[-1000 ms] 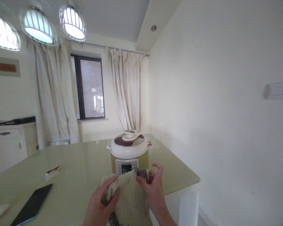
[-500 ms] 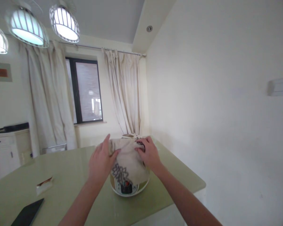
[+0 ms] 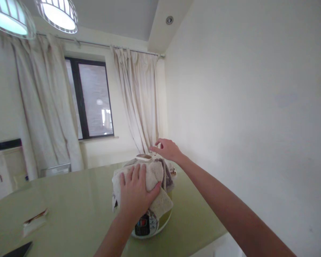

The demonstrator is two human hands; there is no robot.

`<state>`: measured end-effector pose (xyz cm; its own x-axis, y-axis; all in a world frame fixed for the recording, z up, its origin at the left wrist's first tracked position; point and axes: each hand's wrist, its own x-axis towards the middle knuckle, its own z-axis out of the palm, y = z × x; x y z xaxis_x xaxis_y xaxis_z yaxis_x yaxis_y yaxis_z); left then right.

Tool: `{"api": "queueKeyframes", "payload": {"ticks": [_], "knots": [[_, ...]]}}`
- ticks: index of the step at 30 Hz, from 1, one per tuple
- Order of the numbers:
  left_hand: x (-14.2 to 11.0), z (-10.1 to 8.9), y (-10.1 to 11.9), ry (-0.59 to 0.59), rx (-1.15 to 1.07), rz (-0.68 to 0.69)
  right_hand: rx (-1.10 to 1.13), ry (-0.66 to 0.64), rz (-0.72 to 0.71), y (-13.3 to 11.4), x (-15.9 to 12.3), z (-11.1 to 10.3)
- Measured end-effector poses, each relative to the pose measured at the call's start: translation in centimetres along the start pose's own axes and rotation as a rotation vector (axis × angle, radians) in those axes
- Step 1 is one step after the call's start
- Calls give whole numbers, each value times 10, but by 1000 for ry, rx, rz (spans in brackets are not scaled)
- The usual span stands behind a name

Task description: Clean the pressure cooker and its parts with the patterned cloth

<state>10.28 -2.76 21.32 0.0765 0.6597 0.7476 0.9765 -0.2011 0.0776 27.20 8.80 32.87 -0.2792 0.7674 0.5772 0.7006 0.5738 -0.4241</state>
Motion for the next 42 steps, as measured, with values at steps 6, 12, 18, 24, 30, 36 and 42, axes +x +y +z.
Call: {"api": "queueKeyframes", "payload": {"ticks": [6, 12, 18, 24, 30, 36, 42], "knots": [[-16, -10, -22, -40, -44, 128, 109, -206, -424, -10, 30, 74], [15, -15, -55, -169, -268, 54, 313, -121, -417, 14, 32, 106], [60, -3, -79, -287, -527, -59, 474, -184, -346, 18, 37, 99], [92, 21, -104, -377, -605, -185, 727, -218, -195, 18, 34, 103], [106, 34, -129, -528, -802, -240, 833, -144, -93, 17, 32, 104], [106, 18, -129, -662, -1064, -142, 797, -232, -14, 18, 33, 90], [110, 1, -129, -772, -1067, -34, 746, -176, -29, 20, 32, 89]]}}
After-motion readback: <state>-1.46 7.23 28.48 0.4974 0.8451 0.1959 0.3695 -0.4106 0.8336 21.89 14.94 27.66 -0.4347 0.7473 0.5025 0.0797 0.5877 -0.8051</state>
